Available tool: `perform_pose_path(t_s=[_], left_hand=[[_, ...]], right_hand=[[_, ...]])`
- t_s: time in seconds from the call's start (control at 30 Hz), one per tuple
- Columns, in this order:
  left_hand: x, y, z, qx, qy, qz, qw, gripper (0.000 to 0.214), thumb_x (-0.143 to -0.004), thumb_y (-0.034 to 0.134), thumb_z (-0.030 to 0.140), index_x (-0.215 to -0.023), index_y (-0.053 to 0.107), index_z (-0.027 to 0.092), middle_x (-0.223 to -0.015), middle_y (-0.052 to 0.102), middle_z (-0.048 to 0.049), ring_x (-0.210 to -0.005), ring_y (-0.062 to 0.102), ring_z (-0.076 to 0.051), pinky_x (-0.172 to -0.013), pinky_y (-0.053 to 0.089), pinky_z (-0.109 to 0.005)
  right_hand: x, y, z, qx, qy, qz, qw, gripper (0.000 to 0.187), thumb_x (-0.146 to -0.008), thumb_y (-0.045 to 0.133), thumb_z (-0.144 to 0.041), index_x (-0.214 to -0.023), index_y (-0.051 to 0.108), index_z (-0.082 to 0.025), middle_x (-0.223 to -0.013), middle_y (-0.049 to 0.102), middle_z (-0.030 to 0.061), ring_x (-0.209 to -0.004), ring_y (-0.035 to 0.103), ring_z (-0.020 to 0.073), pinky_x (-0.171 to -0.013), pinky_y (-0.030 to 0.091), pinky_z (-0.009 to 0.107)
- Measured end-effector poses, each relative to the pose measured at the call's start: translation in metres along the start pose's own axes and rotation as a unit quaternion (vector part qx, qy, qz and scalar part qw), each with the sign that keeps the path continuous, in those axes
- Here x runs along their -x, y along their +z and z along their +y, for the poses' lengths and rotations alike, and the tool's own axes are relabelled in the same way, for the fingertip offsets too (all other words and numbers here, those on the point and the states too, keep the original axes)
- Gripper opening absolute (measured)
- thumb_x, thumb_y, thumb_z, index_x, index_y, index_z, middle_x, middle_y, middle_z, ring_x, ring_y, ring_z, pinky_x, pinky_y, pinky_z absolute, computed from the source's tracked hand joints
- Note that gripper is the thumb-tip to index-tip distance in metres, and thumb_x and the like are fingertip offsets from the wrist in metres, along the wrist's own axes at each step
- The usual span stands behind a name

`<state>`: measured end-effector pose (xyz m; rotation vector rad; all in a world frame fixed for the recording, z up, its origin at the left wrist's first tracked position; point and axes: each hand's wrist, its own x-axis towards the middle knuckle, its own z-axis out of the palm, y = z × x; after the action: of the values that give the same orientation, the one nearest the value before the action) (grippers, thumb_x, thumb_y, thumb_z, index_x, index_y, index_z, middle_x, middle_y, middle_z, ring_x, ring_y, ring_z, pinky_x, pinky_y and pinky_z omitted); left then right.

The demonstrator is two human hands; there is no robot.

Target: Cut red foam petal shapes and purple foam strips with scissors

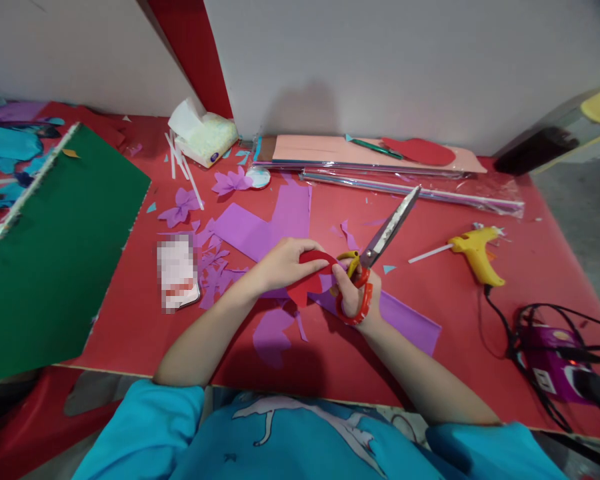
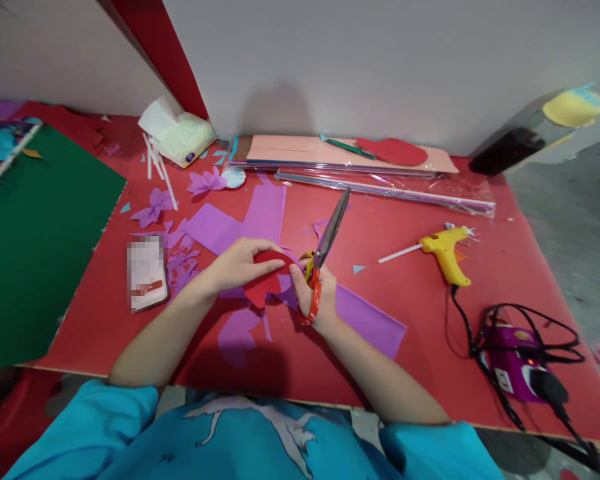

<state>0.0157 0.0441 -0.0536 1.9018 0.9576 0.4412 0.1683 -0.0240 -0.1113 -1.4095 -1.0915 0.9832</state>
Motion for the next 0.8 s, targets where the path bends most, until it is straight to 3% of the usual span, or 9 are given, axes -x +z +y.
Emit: perform_pose_path(t_s=[0.2, 0.4, 0.6, 0.8], left_hand=[[-0.001, -0.003, 0.001, 0.003, -0.007, 0.028, 1.0, 0.02, -0.079, 0.053, 0.027, -0.087, 0.066, 0.014, -0.085, 0.07, -0.0036, -0.076, 0.063, -0.015, -0.071, 0.047, -0.025], [0.002, -0.019, 0.0, 0.06, -0.015, 0.111, 0.992, 0.023, -0.077, 0.058, 0.032, -0.086, 0.067, 0.013, -0.087, 0.07, -0.0051, -0.079, 0.064, -0.017, -0.074, 0.048, -0.027], [0.005, -0.027, 0.0, 0.101, -0.031, 0.187, 0.977, 0.022, -0.074, 0.061, 0.032, -0.085, 0.068, 0.014, -0.087, 0.071, -0.0049, -0.081, 0.064, -0.017, -0.076, 0.05, -0.028], [0.008, -0.035, 0.0, 0.071, -0.051, 0.239, 0.967, 0.021, -0.072, 0.062, 0.031, -0.084, 0.068, 0.014, -0.086, 0.07, -0.0046, -0.081, 0.064, -0.018, -0.074, 0.05, -0.028]], right_hand=[[0.001, 0.003, 0.003, -0.073, 0.049, -0.026, 0.996, 0.028, -0.075, 0.06, -0.046, -0.078, 0.05, -0.02, -0.053, 0.042, -0.0059, -0.04, 0.039, 0.0089, -0.041, 0.036, 0.025], [0.0, 0.012, 0.008, -0.228, 0.082, -0.181, 0.953, 0.038, -0.072, 0.061, -0.053, -0.069, 0.04, -0.021, -0.059, 0.043, -0.0053, -0.043, 0.041, 0.0075, -0.042, 0.036, 0.023], [0.007, 0.014, 0.011, -0.243, 0.113, -0.272, 0.924, 0.054, -0.065, 0.05, -0.074, -0.075, 0.041, -0.022, -0.075, 0.045, -0.0015, -0.044, 0.038, 0.0067, -0.038, 0.034, 0.023], [0.01, 0.01, 0.009, -0.216, 0.089, -0.313, 0.92, 0.055, -0.071, 0.039, -0.074, -0.087, 0.046, -0.022, -0.081, 0.045, 0.0023, -0.056, 0.039, 0.0115, -0.049, 0.038, 0.028]])
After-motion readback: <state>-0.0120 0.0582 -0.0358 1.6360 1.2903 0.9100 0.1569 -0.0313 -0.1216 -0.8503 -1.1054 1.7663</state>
